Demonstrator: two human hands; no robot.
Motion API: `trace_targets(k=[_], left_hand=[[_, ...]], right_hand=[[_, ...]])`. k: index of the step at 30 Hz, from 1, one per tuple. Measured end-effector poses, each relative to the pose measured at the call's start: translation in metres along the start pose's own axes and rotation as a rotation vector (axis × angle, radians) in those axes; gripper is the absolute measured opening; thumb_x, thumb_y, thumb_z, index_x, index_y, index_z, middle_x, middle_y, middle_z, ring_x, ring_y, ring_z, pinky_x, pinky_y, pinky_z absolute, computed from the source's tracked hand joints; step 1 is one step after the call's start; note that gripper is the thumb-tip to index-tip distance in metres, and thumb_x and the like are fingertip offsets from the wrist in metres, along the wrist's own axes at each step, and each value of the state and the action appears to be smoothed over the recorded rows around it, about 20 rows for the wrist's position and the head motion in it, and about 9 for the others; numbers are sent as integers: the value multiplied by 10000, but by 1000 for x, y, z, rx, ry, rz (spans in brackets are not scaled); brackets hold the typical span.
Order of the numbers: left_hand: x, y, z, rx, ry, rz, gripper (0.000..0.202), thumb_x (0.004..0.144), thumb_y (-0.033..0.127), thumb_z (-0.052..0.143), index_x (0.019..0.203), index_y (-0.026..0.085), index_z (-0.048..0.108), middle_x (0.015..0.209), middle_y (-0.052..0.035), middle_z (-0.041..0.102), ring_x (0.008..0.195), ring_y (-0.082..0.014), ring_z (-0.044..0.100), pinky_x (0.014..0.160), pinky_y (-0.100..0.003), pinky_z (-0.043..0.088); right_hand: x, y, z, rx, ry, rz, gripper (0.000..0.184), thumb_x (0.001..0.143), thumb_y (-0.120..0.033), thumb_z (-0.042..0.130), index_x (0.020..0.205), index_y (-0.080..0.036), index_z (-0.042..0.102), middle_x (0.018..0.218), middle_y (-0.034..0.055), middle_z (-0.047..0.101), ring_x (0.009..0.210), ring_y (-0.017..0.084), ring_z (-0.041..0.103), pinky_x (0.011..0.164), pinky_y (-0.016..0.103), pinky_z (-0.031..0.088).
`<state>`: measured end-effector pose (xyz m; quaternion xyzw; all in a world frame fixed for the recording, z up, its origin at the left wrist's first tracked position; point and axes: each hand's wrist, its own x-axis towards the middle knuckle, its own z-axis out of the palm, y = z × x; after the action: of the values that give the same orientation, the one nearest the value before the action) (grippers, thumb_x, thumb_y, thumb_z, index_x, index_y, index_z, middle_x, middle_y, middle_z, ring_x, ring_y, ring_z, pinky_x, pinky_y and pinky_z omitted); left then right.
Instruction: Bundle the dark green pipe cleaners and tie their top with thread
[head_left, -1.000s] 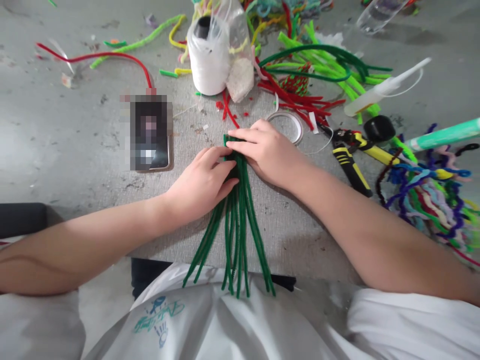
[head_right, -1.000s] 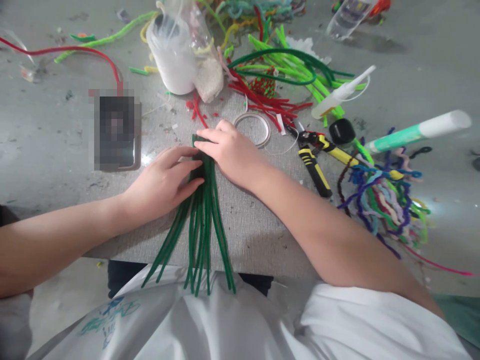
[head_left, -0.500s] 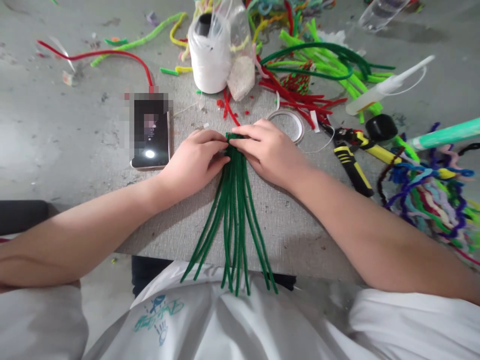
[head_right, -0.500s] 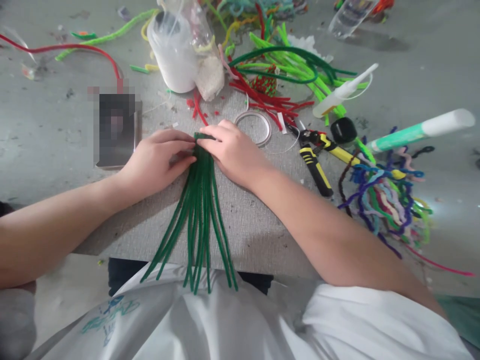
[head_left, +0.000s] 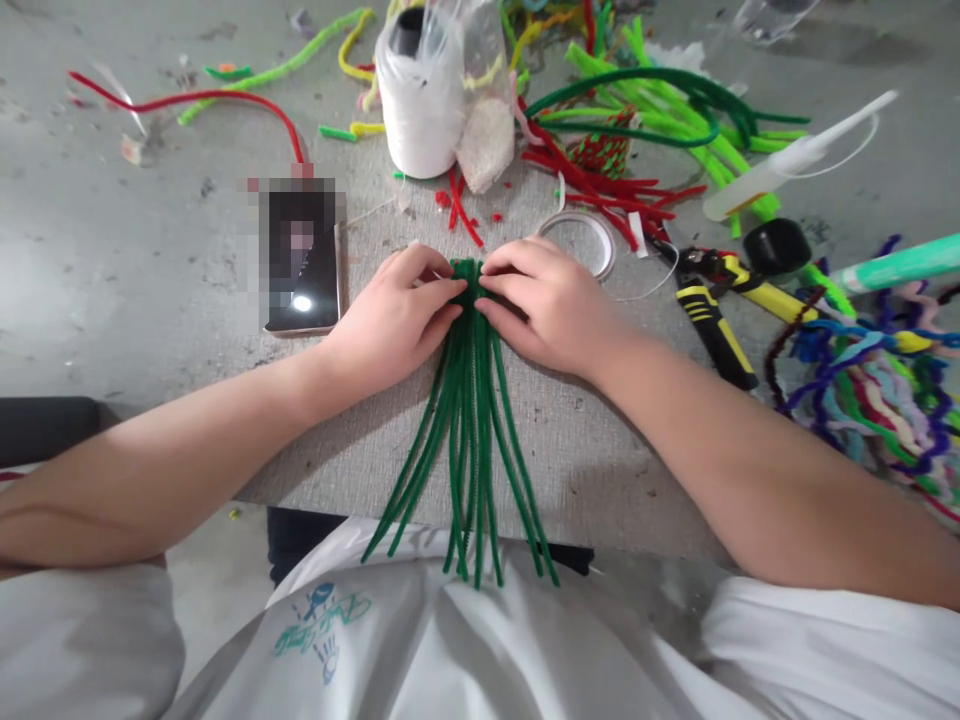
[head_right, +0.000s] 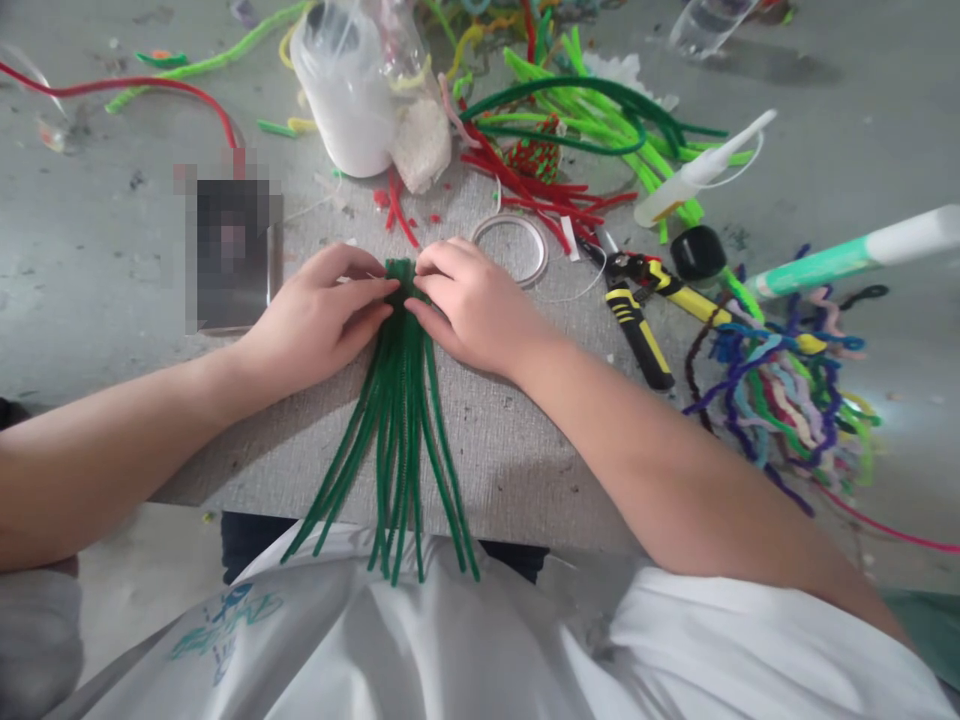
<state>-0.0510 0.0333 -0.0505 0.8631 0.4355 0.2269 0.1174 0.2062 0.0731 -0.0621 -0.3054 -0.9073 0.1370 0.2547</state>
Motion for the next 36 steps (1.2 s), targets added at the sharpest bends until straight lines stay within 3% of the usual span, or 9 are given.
trace_targets(k=[9,16,24,36], left_hand=[[-5,6,-4,25,-14,36,362,1162,329,596,1423,198,810,1375,-170,744,1287,-344,724,1165,-561,619],[-8,7,-1,43,11,57,350,1145,310,645,1428,190,811,1335,-164,750,1251,-343,727,1143,-572,622],[-5,5,-4,38,-54,114,350,1167,297,611,1410,172,830,1385,-174,750,1286,-342,733,1173,-579,615],[-4,7,-1,109,-120,199,360,1211,230,535,1434,144,804,1584,-185,754,1530,-322,714,1303,-537,618]], right_hand=[[-10,4,-8,-18,50,51,351,1162,-443,600,1347,-253,829,1387,182,799,1288,408,744,1146,647,613],[-12,9,-10,-17,68,103,256,1119,-462,735,1267,-276,828,1308,145,792,1232,397,746,1098,627,615],[-10,6,-7,-32,42,61,232,1159,-384,664,1205,-271,862,1148,126,795,1115,360,704,999,588,608],[-7,7,-4,61,29,27,258,1158,-356,621,1228,-309,865,1272,124,798,1200,371,694,1102,640,584]])
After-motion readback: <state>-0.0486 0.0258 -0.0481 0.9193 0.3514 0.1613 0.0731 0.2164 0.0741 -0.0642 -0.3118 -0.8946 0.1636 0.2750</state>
